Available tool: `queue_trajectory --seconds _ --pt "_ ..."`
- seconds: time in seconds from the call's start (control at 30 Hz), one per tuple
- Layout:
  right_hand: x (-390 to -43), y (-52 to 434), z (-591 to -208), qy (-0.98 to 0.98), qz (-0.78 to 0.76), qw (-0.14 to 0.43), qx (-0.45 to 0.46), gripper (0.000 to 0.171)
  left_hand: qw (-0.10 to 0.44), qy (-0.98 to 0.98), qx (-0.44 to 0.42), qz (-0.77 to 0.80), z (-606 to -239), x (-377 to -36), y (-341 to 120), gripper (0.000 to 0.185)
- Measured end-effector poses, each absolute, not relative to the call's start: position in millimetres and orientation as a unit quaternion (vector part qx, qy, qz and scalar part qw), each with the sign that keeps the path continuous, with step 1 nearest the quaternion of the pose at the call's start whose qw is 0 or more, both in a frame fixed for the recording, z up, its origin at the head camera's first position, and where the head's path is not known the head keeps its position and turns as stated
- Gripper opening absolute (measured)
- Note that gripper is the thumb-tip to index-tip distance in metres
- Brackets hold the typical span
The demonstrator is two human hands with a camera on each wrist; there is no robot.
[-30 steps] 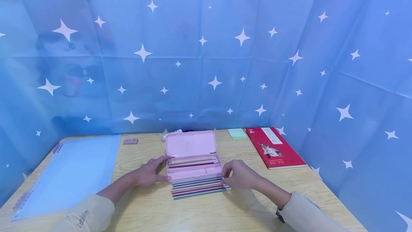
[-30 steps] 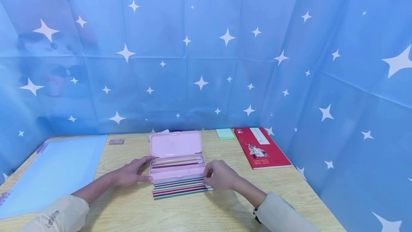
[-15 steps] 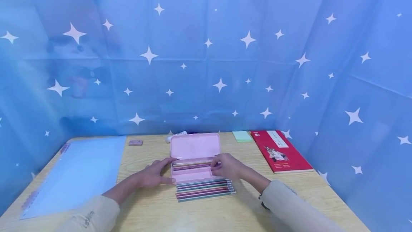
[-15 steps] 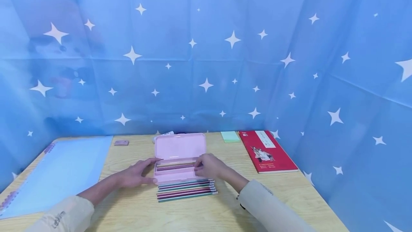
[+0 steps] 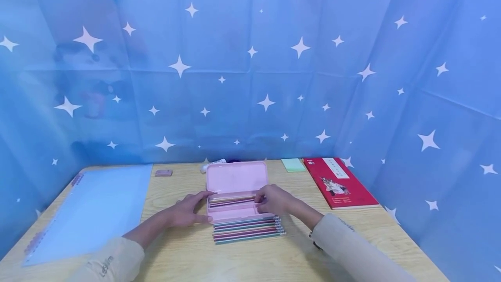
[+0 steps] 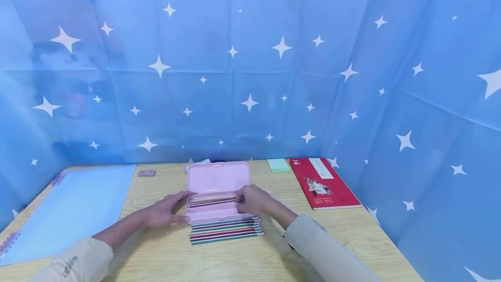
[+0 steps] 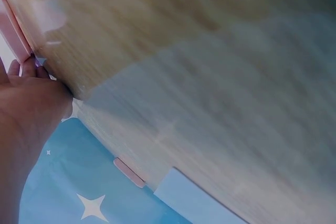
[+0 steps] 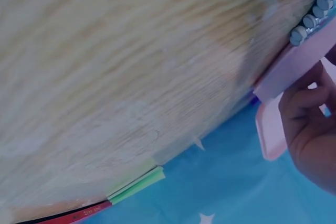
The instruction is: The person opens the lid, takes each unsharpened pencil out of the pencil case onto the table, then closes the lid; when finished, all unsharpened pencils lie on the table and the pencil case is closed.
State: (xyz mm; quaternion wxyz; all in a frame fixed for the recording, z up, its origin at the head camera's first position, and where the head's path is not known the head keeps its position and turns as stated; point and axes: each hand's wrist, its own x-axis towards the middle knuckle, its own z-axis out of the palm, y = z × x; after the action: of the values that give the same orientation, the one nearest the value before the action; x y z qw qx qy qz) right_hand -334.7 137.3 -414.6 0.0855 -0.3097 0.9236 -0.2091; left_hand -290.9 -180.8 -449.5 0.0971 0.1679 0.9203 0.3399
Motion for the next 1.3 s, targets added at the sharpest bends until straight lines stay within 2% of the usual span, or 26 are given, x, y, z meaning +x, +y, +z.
queue_trajectory --seconds 0.57,0.83,1.3 --pt "-340.8 133.9 -412.9 0.925 -0.202 0.096 -0.307 0.009 0.097 0.919 0.169 0.342 -449.2 -291.4 -180.6 0.081" --pt "-344.4 138.6 -413.5 0.916 -0.233 0.075 -0.319 0.009 0.096 0.92 0.172 0.34 -449.2 -290.2 -180.6 0.083" --pt "-328.9 148.1 -402.7 0.915 -0.261 0.083 -0.298 0.006 0.092 0.92 0.178 0.336 -448.3 -289.7 -182.4 0.084"
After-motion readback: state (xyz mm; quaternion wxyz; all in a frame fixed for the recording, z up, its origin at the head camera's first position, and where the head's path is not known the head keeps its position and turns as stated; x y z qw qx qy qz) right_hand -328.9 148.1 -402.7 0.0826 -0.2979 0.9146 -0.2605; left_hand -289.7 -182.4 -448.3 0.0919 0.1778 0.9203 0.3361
